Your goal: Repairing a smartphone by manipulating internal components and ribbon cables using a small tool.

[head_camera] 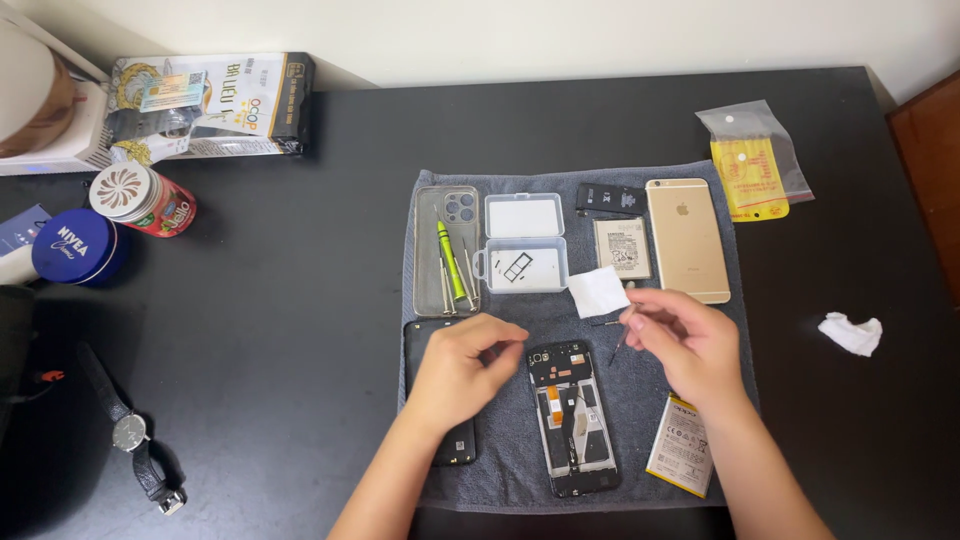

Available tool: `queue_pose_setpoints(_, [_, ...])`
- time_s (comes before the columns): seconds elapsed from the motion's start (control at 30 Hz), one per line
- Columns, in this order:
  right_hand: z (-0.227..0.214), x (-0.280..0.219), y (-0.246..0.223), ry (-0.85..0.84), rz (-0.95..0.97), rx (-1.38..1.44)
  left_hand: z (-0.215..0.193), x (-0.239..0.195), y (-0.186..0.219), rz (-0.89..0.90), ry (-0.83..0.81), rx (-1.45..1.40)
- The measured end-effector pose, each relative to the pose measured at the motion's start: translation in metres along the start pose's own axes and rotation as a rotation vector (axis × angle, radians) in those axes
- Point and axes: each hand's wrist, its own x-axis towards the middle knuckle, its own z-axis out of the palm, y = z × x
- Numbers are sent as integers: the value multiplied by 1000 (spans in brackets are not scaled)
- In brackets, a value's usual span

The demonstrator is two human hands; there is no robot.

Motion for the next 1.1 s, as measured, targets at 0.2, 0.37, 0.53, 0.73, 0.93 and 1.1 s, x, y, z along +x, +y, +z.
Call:
queue_pose_setpoints(0.2, [24,-13,-23,36,-163,51,7,-4,-2,43,-4,6])
queue_pose_setpoints(0.37, [28,-13,-10,22,-217,62,6,-2,5,24,-13,-17])
queue_pose_setpoints(0.53, [28,-13,-8,-1,-232,56,7,-3,4,4,-18,29])
queue_pose_setpoints(0.73, [25,-11,-5,26,-229,84,10,-3,6,69,-10,105])
queue_pose_setpoints(0.93, [25,-10,-6,39,-234,96,17,-8,-14,37,63,166])
queue_pose_setpoints(1.1, [27,-12,-4,42,-228,102,16,-9,-10,-34,3,117])
